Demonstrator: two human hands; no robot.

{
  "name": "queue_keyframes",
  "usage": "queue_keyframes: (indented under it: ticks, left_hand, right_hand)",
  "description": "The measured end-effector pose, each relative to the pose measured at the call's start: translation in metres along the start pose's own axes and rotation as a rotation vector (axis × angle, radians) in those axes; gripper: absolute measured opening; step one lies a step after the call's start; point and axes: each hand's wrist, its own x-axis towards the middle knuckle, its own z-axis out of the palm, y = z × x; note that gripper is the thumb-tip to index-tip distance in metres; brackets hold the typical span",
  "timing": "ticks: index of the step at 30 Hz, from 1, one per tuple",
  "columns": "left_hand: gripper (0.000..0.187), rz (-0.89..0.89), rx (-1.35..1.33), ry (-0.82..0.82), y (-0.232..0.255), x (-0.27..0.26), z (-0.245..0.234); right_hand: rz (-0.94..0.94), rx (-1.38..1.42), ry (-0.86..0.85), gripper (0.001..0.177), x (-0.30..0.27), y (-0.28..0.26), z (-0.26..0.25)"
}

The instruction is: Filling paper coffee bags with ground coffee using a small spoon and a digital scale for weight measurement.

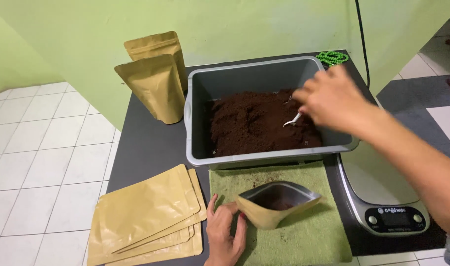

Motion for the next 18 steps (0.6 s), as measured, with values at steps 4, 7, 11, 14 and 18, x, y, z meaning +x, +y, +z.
queue_keyframes:
  ticks: [4,7,11,14,18]
  left_hand:
    - [0.021,0.006,0.008,-0.009,0.005,0.002,-0.003]
    - [0.017,0.017,-0.001,0.013,0.007,0.001,-0.007]
    - [0.019,0.042,-0.004,0.043,0.005,0.001,-0.006]
    - [0.016,0.062,0.002,0.054,0.002,-0.003,-0.005]
    - [0.005,0.058,-0.02,0.073,0.0,-0.005,-0.007]
  right_hand:
    - [0.099,0.082,0.504,0.033,-0.066,0.006,-0.018]
    - [0.151,0.5,0.514,0.018,-0.119,-0.03,-0.02]
    - [0.107,0.86,0.176,0.03,-0.163,-0.11,0.038]
    - [0.277,1.215,0.131,0.028,-0.173,-0.167,0.069]
    - [0.518,1.33,0.614,0.019,-0.173,-0.215,0.066]
